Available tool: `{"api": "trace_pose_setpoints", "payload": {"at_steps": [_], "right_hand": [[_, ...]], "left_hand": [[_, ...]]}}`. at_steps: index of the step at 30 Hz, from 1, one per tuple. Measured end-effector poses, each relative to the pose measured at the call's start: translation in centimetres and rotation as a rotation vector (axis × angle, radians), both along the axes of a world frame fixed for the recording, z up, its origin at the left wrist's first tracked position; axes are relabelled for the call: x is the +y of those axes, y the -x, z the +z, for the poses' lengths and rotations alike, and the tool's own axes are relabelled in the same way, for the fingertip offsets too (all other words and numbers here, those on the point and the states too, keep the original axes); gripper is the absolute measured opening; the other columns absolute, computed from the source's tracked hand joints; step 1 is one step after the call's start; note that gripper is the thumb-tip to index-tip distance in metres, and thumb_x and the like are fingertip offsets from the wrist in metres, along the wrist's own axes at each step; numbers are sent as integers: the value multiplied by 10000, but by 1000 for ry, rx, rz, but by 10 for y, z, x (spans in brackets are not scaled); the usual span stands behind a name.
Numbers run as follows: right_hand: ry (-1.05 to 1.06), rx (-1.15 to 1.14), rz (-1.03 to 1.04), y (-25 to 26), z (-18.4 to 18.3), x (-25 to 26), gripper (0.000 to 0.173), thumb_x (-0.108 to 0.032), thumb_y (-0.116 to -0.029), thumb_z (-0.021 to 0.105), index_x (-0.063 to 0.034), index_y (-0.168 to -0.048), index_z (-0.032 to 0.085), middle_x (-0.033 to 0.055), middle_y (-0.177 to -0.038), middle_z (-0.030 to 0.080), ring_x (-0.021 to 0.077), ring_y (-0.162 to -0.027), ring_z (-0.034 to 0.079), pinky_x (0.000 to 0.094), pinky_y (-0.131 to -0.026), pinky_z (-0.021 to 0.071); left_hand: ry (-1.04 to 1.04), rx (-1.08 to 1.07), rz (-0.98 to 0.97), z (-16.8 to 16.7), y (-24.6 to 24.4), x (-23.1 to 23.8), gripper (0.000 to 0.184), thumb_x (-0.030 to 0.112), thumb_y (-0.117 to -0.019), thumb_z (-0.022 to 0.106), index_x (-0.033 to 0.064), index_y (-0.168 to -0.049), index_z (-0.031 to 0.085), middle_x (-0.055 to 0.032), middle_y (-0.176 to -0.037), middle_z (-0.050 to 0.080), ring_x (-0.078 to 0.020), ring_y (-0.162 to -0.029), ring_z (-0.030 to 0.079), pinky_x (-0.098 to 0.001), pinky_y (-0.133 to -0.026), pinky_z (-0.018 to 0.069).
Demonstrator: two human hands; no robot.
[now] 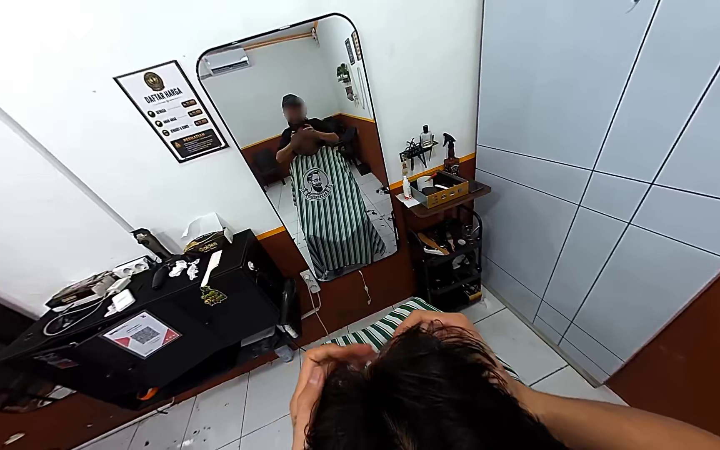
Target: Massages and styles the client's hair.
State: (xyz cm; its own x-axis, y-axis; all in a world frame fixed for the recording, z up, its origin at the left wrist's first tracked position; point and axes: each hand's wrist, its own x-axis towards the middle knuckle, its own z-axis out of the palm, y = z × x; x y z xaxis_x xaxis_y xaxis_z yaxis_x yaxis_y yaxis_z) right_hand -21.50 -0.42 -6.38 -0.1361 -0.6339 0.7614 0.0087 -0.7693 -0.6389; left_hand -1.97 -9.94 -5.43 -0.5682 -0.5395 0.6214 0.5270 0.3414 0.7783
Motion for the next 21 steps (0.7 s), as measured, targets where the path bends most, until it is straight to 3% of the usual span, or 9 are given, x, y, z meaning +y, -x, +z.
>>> {"api": "trace_pose_setpoints", "payload": {"at_steps": [2, 5, 7, 11, 13, 15, 17, 19, 21], "right_hand": [[14, -29, 36, 0, 3, -2, 421, -357, -1067, 473, 7, -1121, 679, 6, -1064, 730, 10, -1002, 662, 213, -923, 535], [-88, 2, 36, 1, -7, -5, 422, -252, -1110, 381, 65, -1150, 655, 64, -1117, 716, 47, -1054, 657, 248, -977, 527], [-96, 30, 25, 2, -10, -5, 414, -227, -1102, 370, 65, -1113, 663, 55, -1080, 720, 21, -1034, 649, 226, -961, 518], [32, -10, 34, 2, 5, -1, 438, -357, -1086, 437, 12, -1119, 671, 12, -1074, 720, 8, -1011, 653, 210, -927, 529], [14, -55, 15, 2, 2, -3, 397, -296, -1097, 433, 26, -1143, 660, 20, -1098, 711, 20, -1023, 656, 215, -940, 534], [-60, -51, 15, 4, -11, -8, 397, -240, -1110, 384, 49, -1161, 651, 37, -1112, 709, 29, -1041, 652, 231, -964, 527], [-68, -32, 64, 9, -26, -16, 482, -344, -1112, 366, 28, -1137, 670, 35, -1105, 729, 28, -1056, 656, 241, -974, 521], [-54, -27, 36, 6, -16, -11, 484, -368, -1096, 403, 25, -1077, 685, 21, -1048, 735, 14, -1012, 660, 223, -940, 528], [-1, -40, 21, 6, -6, -9, 462, -370, -1088, 432, 12, -1078, 692, 22, -1030, 737, 31, -984, 671, 226, -912, 543]], "left_hand": [[-10, -48, 64, 0, -5, 7, 409, 407, -1083, 397, 136, -1079, 704, 84, -1037, 745, 27, -1008, 661, -140, -918, 496], [117, 13, 204, -2, -10, 8, 428, 386, -1105, 350, 150, -1081, 706, 67, -997, 739, -18, -974, 687, -202, -925, 541], [137, 72, 196, 4, -6, 8, 376, 350, -1108, 349, 180, -1047, 679, 78, -961, 756, -43, -952, 728, -235, -941, 575], [15, -33, 151, 4, -2, 12, 354, 335, -1090, 385, 149, -1019, 677, 77, -987, 752, 8, -965, 679, -152, -894, 517], [69, -49, 201, 5, -6, 13, 375, 322, -1092, 377, 130, -1023, 691, 104, -975, 727, 44, -948, 649, -132, -875, 501], [157, 0, 232, 7, -9, 11, 398, 376, -1102, 358, 170, -1070, 696, 120, -993, 729, 36, -962, 665, -152, -901, 519], [110, 45, 203, 5, -6, 10, 395, 384, -1103, 362, 176, -1089, 697, 87, -1002, 758, -23, -973, 714, -206, -940, 556], [-2, 14, 141, -10, -2, 2, 400, 394, -1089, 373, 141, -1068, 682, 37, -1006, 764, -48, -979, 711, -210, -924, 544], [1, 43, -6, -37, -4, -17, 512, 446, -1099, 356, 49, -1203, 663, -96, -1101, 743, -150, -1054, 703, -282, -961, 537]]}}
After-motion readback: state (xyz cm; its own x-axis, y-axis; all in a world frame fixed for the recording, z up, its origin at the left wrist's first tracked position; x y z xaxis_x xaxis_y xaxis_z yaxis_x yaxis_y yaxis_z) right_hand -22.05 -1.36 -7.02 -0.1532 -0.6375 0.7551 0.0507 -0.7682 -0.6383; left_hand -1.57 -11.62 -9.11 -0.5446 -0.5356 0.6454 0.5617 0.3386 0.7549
